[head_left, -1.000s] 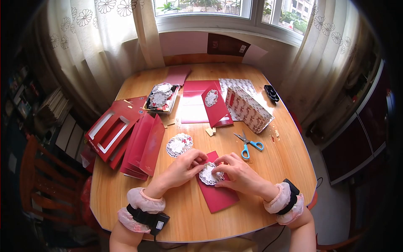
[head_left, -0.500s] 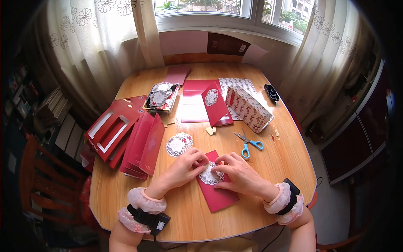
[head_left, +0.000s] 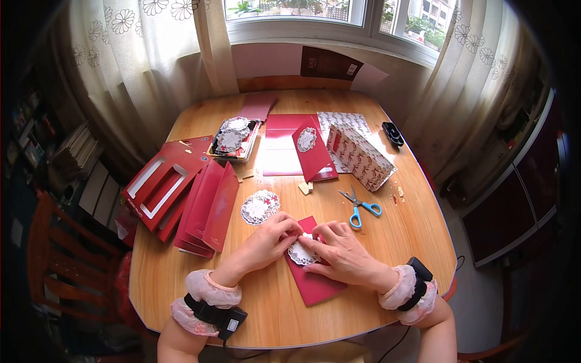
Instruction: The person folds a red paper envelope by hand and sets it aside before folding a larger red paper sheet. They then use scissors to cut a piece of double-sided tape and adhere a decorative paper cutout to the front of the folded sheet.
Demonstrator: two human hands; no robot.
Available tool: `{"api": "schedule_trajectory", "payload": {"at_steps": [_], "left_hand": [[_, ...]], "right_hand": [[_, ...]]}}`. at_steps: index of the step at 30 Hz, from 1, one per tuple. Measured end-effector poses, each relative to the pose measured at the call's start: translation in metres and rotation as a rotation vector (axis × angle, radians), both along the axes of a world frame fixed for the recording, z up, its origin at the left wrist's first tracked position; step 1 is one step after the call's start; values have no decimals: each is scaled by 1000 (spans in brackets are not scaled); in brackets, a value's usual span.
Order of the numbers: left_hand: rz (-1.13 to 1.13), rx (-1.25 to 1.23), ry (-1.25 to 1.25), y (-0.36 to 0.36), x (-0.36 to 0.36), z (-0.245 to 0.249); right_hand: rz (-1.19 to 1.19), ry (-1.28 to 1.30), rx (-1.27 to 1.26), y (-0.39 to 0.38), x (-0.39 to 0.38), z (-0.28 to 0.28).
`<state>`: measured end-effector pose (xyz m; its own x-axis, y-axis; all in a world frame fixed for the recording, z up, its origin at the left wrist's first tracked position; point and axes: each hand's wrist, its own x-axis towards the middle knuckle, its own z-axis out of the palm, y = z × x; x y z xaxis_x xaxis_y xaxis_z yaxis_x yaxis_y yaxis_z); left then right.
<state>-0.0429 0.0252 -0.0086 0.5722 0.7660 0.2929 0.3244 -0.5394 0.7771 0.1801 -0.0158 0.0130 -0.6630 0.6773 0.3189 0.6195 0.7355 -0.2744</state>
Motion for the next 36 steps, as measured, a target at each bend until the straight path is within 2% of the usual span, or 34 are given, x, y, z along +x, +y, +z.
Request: {"api": "schedule_trajectory", "payload": {"at_steps": [17, 23, 36], "left_hand": [[11, -22, 15, -2, 1, 4], [6, 22, 20, -2, 0, 5], [2, -21, 1, 0, 0, 0]], "right_hand": [[20, -61, 92, 1, -3, -1], [-12, -95, 13, 1, -5, 1], [-19, -97, 45, 1, -8, 2]]}}
